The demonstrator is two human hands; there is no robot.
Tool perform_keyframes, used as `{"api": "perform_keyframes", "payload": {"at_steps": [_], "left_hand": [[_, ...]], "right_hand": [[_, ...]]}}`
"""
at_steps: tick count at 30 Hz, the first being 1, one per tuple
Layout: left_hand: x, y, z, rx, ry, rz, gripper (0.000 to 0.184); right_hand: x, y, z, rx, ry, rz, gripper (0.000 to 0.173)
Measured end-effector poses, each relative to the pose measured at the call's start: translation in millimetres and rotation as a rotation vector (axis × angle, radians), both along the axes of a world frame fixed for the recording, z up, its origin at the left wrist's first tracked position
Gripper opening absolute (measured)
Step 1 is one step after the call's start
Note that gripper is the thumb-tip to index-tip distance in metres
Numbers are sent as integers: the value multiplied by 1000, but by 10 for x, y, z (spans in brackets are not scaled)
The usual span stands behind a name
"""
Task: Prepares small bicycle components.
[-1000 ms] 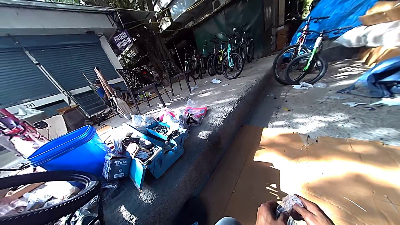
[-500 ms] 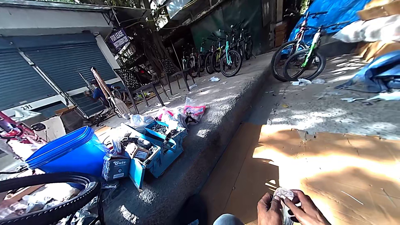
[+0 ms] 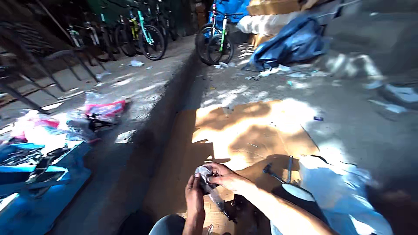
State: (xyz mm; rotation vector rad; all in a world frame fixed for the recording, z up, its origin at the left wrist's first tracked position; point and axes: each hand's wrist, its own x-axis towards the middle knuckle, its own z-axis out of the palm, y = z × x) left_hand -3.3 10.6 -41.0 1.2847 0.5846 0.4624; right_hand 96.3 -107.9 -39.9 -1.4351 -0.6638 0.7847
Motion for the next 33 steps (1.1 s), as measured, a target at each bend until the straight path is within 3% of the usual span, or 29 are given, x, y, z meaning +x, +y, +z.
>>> {"api": "perform_keyframes", "payload": {"at_steps": [2,5,8,12,18,21,24,27,30,33], "left_hand": [[25,48,-9,58,55,55,29],[-15,197,7,237,245,38,29],[-27,309,-54,461,412,-15,28],[-1,331,-86,594,487,16,30],[-51,349,65,857,697,34,27],[-31,414,75,945,900,-129,29],[39,456,-130,980,1109,-396,31],[98,451,-219,972,1153,-442,31],[95,429,-209,998,1205,-440,35],[139,407,-220,1022,1201,-474,38]], "right_hand": [[79,-48,13,-134,-68,-90,57],[173,-149,129,-502,-282,-256,57],[175,-194,135,-720,-395,-278,54],[116,-161,90,-742,-409,-262,53],[-6,-112,24,-799,-236,24,59],[29,11,-113,-924,-340,151,58],[-25,123,-331,-1066,-376,217,59],[-127,210,-328,-1133,-461,178,56],[-169,283,-114,-1008,-612,156,39],[-149,360,-27,-815,-533,313,24]]}}
